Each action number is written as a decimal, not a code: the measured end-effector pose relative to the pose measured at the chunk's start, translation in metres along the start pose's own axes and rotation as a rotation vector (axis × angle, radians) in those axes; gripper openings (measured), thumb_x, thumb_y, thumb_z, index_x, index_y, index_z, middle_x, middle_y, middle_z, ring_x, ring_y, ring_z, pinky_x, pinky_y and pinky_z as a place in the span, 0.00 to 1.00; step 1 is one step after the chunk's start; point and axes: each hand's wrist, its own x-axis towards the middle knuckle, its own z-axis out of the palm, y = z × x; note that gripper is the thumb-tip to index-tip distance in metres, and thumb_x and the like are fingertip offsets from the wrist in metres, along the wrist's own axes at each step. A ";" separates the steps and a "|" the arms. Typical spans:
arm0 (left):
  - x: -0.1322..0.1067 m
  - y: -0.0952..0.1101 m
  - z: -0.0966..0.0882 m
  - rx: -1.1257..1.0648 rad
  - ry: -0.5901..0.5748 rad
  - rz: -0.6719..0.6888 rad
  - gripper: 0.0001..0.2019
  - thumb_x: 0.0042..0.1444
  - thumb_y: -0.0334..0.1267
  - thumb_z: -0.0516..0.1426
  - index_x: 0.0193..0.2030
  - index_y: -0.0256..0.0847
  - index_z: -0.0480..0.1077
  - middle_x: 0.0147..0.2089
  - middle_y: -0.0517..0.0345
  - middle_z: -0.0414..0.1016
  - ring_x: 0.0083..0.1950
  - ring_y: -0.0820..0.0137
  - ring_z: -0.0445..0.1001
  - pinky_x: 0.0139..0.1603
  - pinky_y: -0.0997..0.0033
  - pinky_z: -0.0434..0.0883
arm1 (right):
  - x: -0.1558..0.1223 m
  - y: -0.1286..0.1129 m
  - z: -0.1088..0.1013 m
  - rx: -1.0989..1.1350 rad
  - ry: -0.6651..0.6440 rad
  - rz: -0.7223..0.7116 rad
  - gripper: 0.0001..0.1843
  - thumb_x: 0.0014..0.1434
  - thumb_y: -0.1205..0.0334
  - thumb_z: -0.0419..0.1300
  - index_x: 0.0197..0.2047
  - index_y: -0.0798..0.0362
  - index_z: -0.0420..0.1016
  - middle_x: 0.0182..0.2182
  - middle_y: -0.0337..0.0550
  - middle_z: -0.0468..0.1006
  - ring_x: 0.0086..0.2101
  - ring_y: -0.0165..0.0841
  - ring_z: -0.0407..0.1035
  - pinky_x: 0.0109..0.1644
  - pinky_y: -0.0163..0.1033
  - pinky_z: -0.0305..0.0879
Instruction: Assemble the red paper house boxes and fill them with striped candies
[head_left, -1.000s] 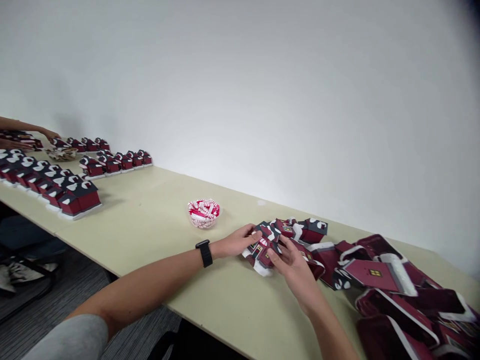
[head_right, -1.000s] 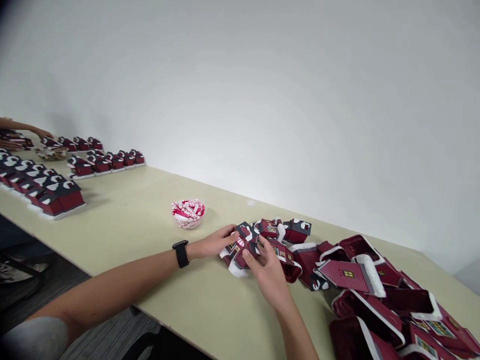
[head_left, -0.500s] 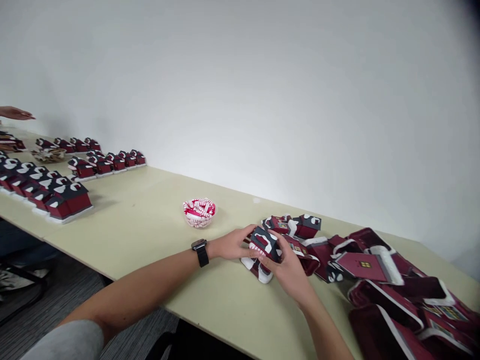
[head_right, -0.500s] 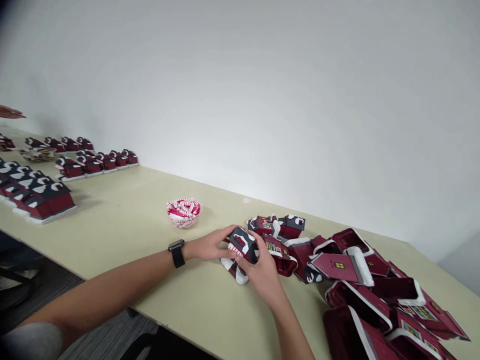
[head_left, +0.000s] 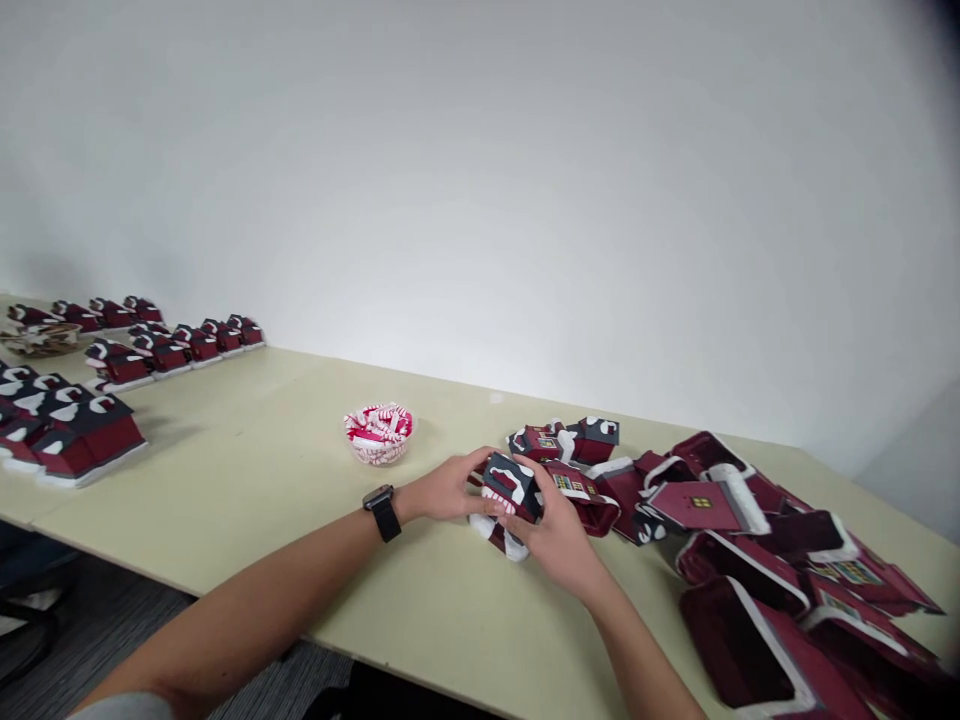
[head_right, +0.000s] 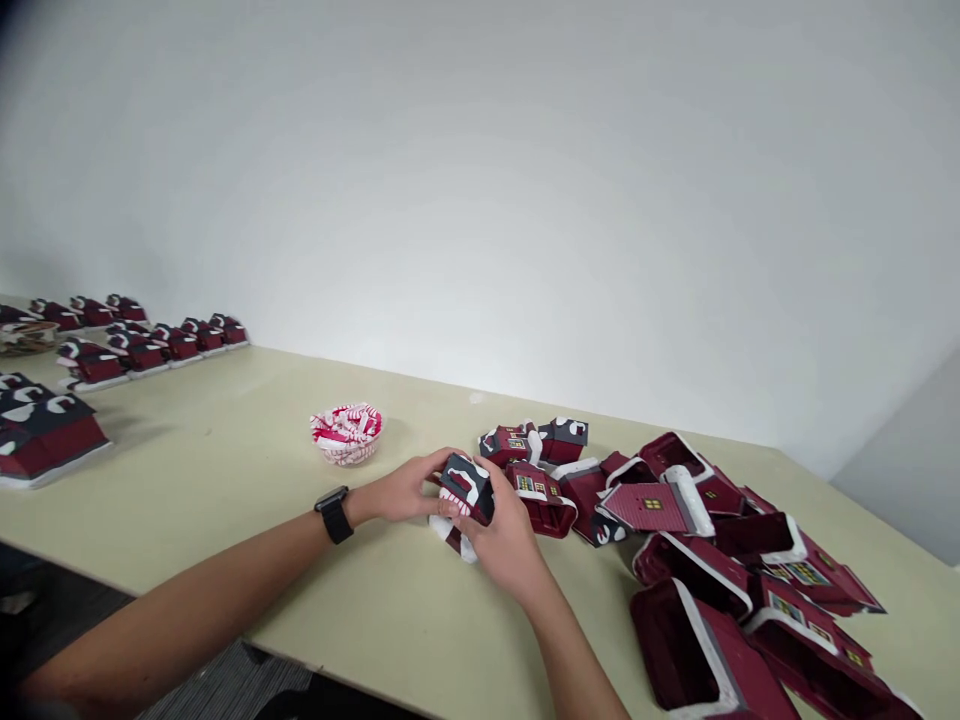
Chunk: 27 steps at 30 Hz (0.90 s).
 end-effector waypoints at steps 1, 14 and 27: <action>0.000 0.000 0.000 0.012 0.004 -0.008 0.32 0.57 0.52 0.68 0.63 0.41 0.66 0.56 0.47 0.77 0.55 0.60 0.76 0.59 0.61 0.72 | 0.000 0.000 0.000 -0.010 0.003 -0.015 0.40 0.54 0.54 0.66 0.68 0.47 0.63 0.61 0.48 0.74 0.58 0.46 0.70 0.64 0.55 0.64; -0.001 0.004 0.003 0.148 0.032 -0.017 0.30 0.60 0.55 0.65 0.62 0.41 0.63 0.52 0.50 0.77 0.50 0.63 0.75 0.51 0.65 0.71 | 0.002 -0.005 -0.001 -0.108 -0.015 -0.053 0.32 0.54 0.58 0.63 0.62 0.49 0.65 0.54 0.48 0.78 0.50 0.47 0.73 0.56 0.52 0.67; -0.005 0.007 0.019 0.227 0.096 -0.016 0.25 0.64 0.54 0.61 0.58 0.40 0.61 0.51 0.49 0.73 0.49 0.61 0.71 0.51 0.63 0.67 | 0.001 0.003 -0.001 -0.090 -0.017 -0.083 0.31 0.52 0.66 0.59 0.60 0.49 0.65 0.53 0.46 0.77 0.51 0.44 0.72 0.57 0.50 0.66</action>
